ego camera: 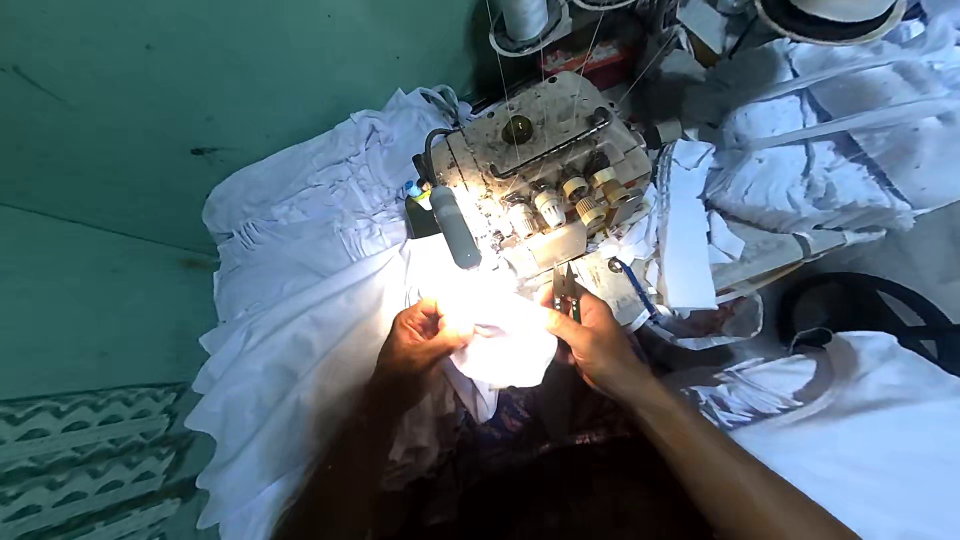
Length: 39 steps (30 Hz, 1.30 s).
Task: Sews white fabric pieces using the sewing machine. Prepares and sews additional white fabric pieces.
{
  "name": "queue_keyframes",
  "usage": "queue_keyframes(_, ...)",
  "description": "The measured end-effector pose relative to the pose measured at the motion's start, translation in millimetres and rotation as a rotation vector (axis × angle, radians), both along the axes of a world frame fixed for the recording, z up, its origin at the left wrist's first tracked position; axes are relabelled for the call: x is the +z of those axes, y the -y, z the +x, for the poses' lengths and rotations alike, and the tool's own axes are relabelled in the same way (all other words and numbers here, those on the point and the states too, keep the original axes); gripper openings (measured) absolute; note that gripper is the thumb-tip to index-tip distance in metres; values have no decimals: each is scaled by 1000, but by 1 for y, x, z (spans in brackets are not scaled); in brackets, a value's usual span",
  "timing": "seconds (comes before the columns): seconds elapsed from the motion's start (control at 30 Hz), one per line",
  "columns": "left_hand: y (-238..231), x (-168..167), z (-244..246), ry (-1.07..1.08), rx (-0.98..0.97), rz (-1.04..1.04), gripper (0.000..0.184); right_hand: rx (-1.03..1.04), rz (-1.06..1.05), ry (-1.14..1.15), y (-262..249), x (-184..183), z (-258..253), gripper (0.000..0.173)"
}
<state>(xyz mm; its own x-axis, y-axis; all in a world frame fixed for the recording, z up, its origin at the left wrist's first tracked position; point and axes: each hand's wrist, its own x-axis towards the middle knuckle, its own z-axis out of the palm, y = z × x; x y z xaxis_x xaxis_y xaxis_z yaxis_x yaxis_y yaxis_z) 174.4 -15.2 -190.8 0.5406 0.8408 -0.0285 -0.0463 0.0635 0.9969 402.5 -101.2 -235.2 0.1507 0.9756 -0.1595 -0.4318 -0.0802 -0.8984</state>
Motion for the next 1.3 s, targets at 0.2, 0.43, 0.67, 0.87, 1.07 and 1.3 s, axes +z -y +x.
queue_keyframes(0.2, -25, 12, -1, -353, 7, 280, 24, -3, 117, 202, 8, -14, -2, 9)
queue_keyframes(0.43, -21, 11, -1, -601, -97, 335, 13, -97, 24, -274, 0, 1, -5, 14)
queue_keyframes(0.67, -34, 20, -8, -476, -29, 408, 12, -57, 123, 428, 14, -21, -5, 28)
queue_keyframes(0.87, -42, 28, -1, -679, 14, 588, 13, -110, 93, 784, 11, -36, -9, 24)
queue_keyframes(1.07, -49, 25, -2, -750, 52, 588, 16, -190, 38, 733, -2, -42, -11, 11)
queue_keyframes(1.3, -39, 26, 6, -894, 92, 762, 2, -216, -59, 792, -1, -36, -16, 12)
